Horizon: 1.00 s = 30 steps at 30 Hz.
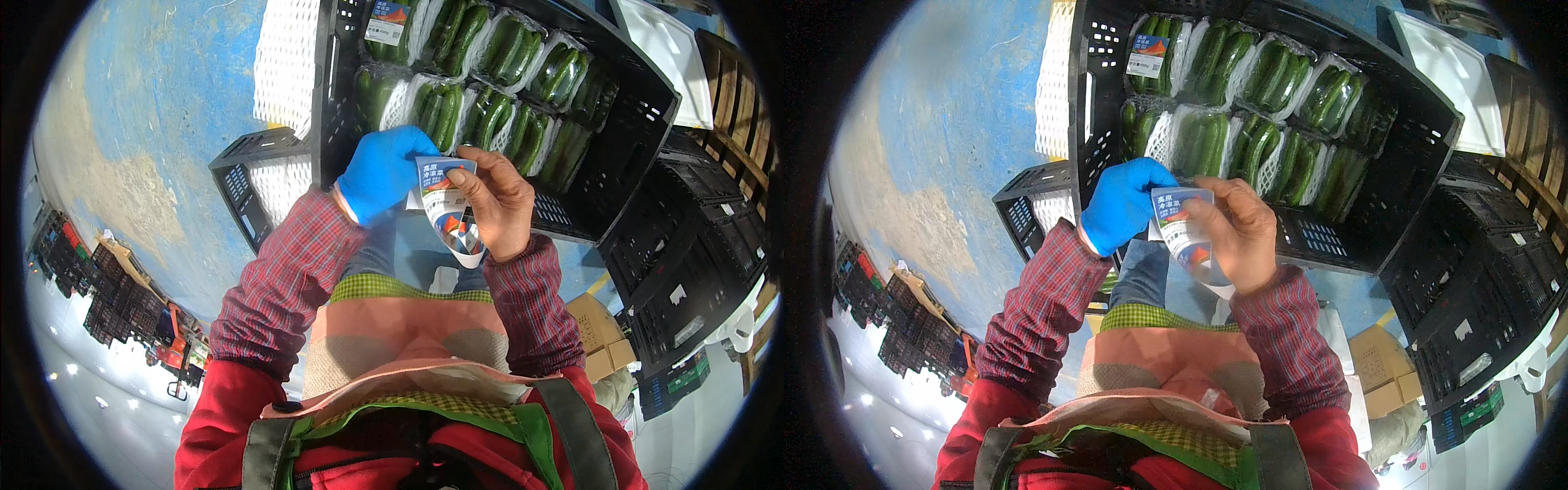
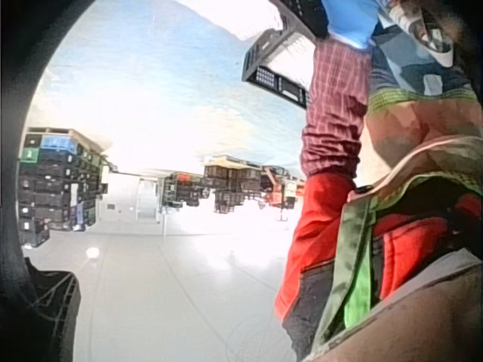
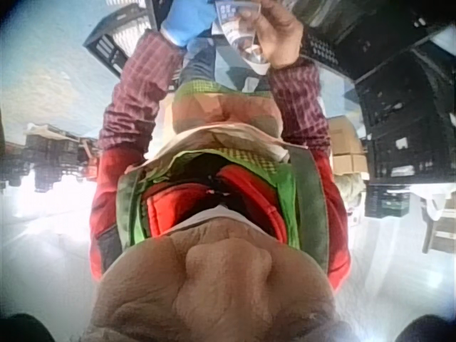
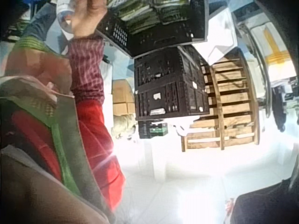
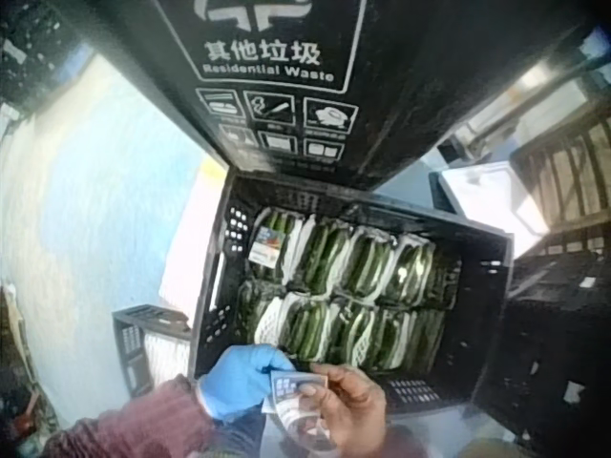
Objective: The person applies product labels to individually wrapped cucumbers in a black crate. They peel labels from a roll, place them on the plastic-wrapped cucumbers, and arrange the labeled items in the crate. The person also moves a white foam insert and repositions crates during the process.
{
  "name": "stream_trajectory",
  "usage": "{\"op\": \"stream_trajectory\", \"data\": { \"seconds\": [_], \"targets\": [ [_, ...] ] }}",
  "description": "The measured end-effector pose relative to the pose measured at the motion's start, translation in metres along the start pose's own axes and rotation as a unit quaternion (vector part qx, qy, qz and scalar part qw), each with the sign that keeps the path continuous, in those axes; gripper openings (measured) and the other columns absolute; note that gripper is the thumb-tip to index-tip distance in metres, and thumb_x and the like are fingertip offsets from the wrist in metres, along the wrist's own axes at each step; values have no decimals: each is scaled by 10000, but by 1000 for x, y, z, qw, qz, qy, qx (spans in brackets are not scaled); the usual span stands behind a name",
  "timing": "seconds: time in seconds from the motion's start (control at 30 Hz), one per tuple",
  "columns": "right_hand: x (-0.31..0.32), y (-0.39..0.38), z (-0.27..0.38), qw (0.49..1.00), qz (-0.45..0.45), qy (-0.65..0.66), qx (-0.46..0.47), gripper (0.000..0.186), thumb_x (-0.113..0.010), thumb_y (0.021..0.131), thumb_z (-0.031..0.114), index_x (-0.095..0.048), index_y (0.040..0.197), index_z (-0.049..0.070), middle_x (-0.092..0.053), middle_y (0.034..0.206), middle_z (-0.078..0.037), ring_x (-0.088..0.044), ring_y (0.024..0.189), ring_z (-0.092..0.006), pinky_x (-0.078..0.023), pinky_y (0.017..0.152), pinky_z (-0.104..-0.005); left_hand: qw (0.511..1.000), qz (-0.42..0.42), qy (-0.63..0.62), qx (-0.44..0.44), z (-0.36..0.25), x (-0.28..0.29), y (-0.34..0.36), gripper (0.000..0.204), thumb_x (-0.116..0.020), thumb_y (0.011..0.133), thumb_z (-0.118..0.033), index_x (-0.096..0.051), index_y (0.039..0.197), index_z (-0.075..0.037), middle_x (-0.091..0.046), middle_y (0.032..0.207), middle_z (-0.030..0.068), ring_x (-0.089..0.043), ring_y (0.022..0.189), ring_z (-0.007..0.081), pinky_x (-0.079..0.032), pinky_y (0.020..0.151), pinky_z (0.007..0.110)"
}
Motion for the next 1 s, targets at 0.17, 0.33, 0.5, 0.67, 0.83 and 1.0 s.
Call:
{"op": "stream_trajectory", "data": {
  "seconds": [0.17,0.33,0.5,0.67,0.83,1.0],
  "targets": [
    [5,6,-14,999,-38,36,-6,322,-700,895,29,-607,1196,-40,-623,944,-21,-592,805,-75,-484,692,-216,999,40,-10,31,19,-3,11,179,-753,799,-23,-681,963,-25,-668,897,51,-633,812,130,-520,718,284],
    [-2,5,-27,995,-32,74,-62,307,-689,901,27,-595,1188,-26,-655,885,-24,-584,707,-53,-466,577,-193,983,13,-172,-57,8,-15,16,322,-666,862,51,-598,1172,-3,-632,1134,95,-610,991,127,-515,873,286],
    [1,11,-23,994,-49,92,-34,243,-695,905,31,-620,1129,-25,-670,942,-46,-615,821,-93,-492,722,-226,978,11,-205,-29,17,-29,10,384,-636,877,76,-569,1247,0,-642,1141,99,-607,1013,126,-508,892,282],
    [17,25,13,945,-111,-186,245,123,-679,898,6,-639,1014,5,-635,890,-39,-566,821,-99,-473,771,-244,996,-13,-58,67,63,-30,15,226,-648,911,-17,-645,1136,0,-682,947,68,-612,816,116,-513,741,268],
    [83,95,-49,947,-290,89,110,100,-668,929,87,-630,956,-1,-641,881,-27,-578,791,-99,-482,736,-242,985,-125,77,90,95,5,3,141,-644,832,-83,-690,963,-63,-670,901,186,-659,822,363,-526,701,374],
    [73,201,-87,977,-197,-60,60,180,-732,872,89,-627,965,-23,-684,911,-86,-627,801,-136,-516,698,-295,976,-138,154,66,88,27,-29,180,-748,705,-116,-715,877,-72,-679,850,140,-678,797,321,-543,704,372]
  ]
}}
Point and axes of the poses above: each hand's wrist, its own y-axis towards the middle knuckle, its own x-axis out of the back of the hand, z = x × y, the point moved 9 cm from there along y, towards the middle knuckle
